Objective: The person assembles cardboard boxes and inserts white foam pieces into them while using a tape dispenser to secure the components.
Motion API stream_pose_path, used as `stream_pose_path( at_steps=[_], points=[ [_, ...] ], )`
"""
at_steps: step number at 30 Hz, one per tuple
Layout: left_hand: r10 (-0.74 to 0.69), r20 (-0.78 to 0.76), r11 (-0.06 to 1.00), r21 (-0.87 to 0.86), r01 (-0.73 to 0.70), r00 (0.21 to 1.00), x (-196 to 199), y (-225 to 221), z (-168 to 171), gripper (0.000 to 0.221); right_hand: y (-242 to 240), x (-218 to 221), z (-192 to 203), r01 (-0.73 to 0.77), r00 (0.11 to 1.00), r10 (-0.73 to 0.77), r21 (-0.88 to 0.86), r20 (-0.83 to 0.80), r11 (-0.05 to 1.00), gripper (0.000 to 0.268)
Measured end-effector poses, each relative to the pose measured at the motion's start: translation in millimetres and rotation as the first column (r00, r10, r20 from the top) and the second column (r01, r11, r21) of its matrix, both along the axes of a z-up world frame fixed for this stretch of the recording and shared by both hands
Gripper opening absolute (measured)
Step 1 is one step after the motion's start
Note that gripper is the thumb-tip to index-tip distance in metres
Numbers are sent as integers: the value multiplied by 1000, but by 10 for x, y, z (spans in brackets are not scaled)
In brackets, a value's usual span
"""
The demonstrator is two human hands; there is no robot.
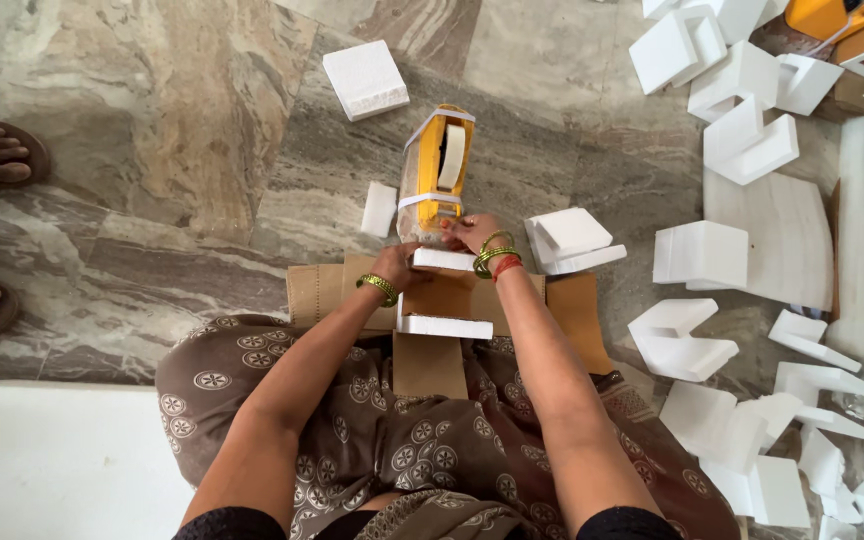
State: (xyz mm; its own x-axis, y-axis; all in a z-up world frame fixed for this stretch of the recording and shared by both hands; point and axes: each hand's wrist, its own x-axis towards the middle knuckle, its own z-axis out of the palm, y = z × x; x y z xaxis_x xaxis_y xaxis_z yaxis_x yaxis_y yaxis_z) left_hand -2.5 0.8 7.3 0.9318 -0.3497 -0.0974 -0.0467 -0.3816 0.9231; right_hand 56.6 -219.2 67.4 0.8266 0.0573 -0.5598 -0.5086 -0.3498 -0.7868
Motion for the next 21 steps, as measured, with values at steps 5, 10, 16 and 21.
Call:
stream_pose_path(
  at_steps=[5,10,16,21],
  points=[
    [-10,5,999,-41,10,1000,-19,-9,-17,53,51,4,-221,104,991,-100,45,-88,994,25],
    [5,2,1000,30,-5,1000,-19,-28,-49,46,217,-92,-222,220,975,-220,-20,17,975,21],
    [197,225,980,-29,-196,954,-150,-102,183,58,291,101,-179,-122,987,161,-633,4,765,21],
    [207,331,977,-124,-175,921,-233,-88,205,63,203,299,-555,-663,719,566,-642,-404,385,26]
  ],
)
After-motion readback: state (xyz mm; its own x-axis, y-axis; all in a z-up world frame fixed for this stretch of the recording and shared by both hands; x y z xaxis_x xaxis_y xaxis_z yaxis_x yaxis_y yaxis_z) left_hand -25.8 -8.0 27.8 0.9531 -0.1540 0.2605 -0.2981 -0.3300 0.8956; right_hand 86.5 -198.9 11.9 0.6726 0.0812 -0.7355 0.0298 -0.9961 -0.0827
